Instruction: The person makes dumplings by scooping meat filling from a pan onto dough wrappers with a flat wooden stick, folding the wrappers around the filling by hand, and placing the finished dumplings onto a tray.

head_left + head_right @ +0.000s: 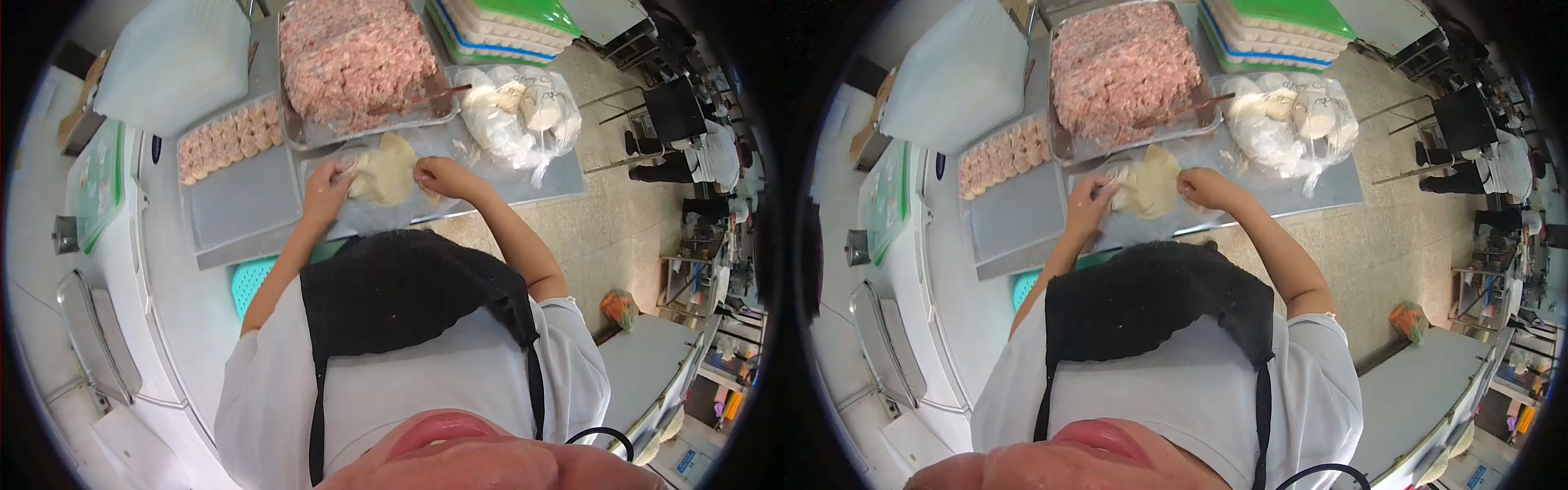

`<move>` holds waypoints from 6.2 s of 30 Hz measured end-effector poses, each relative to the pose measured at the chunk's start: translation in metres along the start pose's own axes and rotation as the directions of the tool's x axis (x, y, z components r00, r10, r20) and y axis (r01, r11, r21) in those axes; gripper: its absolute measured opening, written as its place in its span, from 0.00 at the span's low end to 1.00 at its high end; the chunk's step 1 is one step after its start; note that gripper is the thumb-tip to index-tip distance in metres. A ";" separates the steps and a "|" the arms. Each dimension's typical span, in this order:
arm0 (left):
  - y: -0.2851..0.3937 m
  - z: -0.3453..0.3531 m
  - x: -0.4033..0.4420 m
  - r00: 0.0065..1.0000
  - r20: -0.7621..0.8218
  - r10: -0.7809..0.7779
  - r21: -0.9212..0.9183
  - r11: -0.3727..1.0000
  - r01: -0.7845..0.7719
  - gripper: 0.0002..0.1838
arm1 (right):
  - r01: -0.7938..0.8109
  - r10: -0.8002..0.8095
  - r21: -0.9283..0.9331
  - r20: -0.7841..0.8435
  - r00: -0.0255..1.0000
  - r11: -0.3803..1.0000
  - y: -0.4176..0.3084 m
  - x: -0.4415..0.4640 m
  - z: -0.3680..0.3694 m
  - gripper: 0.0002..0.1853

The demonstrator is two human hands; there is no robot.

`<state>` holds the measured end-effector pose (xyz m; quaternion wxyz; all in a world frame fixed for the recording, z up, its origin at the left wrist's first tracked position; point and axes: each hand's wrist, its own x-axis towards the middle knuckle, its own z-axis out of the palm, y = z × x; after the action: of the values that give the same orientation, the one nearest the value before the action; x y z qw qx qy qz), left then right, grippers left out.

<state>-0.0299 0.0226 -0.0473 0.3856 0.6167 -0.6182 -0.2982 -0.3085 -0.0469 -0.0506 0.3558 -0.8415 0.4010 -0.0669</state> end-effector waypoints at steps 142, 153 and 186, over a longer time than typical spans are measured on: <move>0.023 -0.037 0.076 0.919 -0.050 -0.392 -0.995 -0.058 -0.079 0.22 | -0.018 0.022 0.459 -0.004 1.000 0.888 -0.078 0.109 -0.092 0.19; 0.070 -0.030 0.134 0.938 0.160 -0.307 -0.944 -0.326 0.054 0.39 | 0.177 -0.248 -0.237 -0.315 0.916 0.955 -0.081 0.076 -0.078 0.15; 0.141 0.026 0.137 0.980 -0.055 -0.191 -0.997 -0.042 -0.064 0.26 | 0.272 -0.367 -0.345 -0.252 0.895 0.898 -0.036 0.032 -0.131 0.13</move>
<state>-0.1187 -0.1077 0.0730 0.7497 0.2007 -0.1470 -0.6132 -0.3167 -0.1259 0.0637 0.1399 -0.9194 0.3119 -0.1946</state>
